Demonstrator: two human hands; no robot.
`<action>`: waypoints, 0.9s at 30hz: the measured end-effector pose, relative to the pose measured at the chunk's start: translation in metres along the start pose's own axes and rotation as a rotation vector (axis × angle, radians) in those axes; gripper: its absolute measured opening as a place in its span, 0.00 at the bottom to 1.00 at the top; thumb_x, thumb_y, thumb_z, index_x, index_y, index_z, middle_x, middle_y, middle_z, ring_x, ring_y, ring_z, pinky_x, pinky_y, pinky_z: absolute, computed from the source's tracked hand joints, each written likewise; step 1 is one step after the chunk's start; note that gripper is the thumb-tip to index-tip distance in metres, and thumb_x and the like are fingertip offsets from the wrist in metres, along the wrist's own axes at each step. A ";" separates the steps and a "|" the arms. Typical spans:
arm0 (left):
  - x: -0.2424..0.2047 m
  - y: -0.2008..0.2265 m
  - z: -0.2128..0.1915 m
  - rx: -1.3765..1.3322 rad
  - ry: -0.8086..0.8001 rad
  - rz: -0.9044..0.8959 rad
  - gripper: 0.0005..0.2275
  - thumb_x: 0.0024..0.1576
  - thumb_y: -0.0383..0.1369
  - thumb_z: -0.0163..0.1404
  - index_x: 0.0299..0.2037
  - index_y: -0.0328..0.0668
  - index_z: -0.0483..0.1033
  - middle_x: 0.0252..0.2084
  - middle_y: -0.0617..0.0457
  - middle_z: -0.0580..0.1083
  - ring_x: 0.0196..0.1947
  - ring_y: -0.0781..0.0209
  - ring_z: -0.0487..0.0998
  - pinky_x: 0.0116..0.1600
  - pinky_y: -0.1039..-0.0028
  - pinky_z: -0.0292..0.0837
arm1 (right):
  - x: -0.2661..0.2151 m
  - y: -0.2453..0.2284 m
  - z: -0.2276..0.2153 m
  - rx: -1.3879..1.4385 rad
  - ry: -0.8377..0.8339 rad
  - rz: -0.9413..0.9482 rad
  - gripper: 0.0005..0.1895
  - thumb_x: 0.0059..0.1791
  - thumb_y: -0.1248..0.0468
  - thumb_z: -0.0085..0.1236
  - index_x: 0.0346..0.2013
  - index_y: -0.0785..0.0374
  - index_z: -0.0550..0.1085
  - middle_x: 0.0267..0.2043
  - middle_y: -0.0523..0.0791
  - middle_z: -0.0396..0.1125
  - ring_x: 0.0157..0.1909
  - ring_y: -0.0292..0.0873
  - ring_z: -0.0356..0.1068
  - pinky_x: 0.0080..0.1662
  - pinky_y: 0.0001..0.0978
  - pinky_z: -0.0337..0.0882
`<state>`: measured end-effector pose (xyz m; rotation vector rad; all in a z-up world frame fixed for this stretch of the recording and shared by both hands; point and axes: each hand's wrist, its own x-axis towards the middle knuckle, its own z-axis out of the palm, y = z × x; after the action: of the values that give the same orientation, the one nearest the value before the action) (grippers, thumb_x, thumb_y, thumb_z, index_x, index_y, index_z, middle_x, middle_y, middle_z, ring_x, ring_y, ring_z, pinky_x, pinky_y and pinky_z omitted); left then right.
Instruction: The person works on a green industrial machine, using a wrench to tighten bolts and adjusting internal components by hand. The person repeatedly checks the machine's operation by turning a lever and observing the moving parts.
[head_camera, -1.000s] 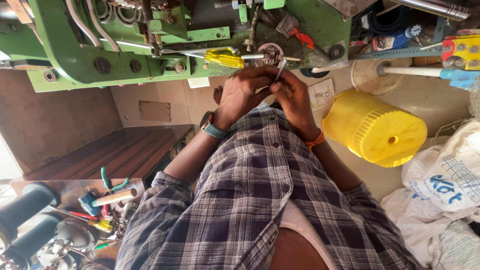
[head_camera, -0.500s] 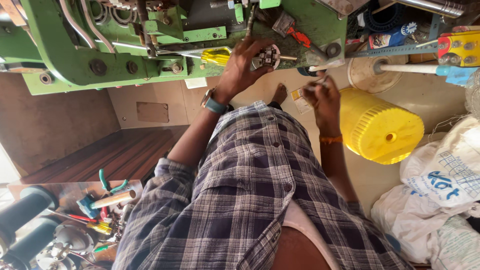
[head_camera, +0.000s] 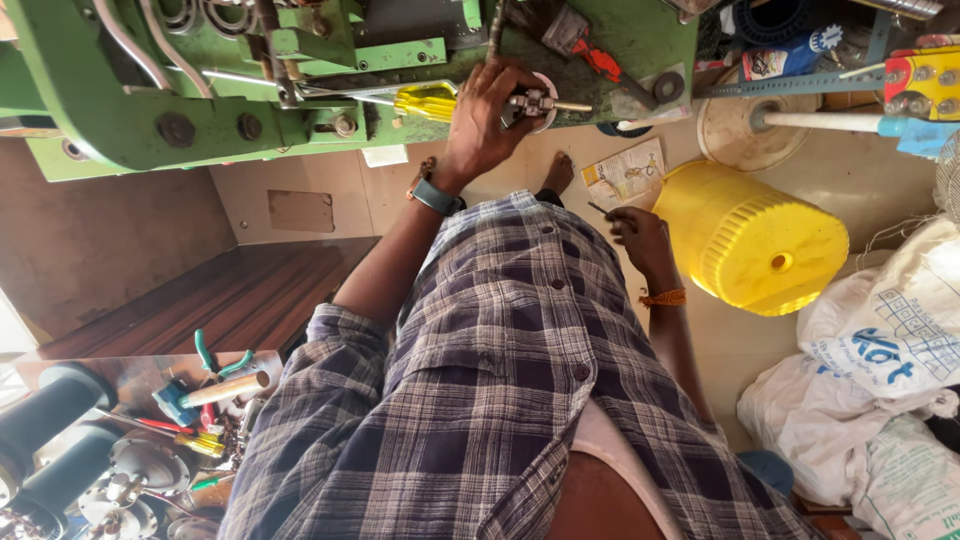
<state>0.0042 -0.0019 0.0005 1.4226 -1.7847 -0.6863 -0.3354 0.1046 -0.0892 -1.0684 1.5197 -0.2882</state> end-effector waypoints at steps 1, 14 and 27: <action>0.001 0.000 0.000 -0.011 -0.003 0.009 0.20 0.48 0.32 0.69 0.48 0.46 0.76 0.53 0.51 0.73 0.52 0.46 0.73 0.56 0.58 0.68 | -0.001 -0.005 -0.003 -0.147 0.075 -0.005 0.10 0.53 0.70 0.54 0.46 0.64 0.80 0.37 0.47 0.77 0.36 0.39 0.77 0.41 0.30 0.76; 0.005 -0.012 -0.007 -0.041 -0.101 0.089 0.22 0.47 0.33 0.71 0.50 0.45 0.76 0.54 0.50 0.72 0.55 0.45 0.72 0.61 0.57 0.67 | 0.009 -0.139 0.021 -0.107 0.380 -0.679 0.07 0.50 0.73 0.68 0.43 0.71 0.80 0.45 0.52 0.78 0.44 0.43 0.80 0.45 0.32 0.79; 0.008 -0.012 -0.010 -0.060 -0.137 0.093 0.21 0.48 0.31 0.71 0.50 0.43 0.76 0.55 0.50 0.72 0.56 0.47 0.73 0.61 0.58 0.67 | 0.023 -0.147 0.031 -0.224 0.356 -0.954 0.08 0.50 0.76 0.67 0.43 0.71 0.79 0.49 0.52 0.76 0.52 0.49 0.78 0.53 0.38 0.77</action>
<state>0.0180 -0.0122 -0.0016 1.2706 -1.9069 -0.7974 -0.2391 0.0186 -0.0099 -1.9623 1.2522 -1.0227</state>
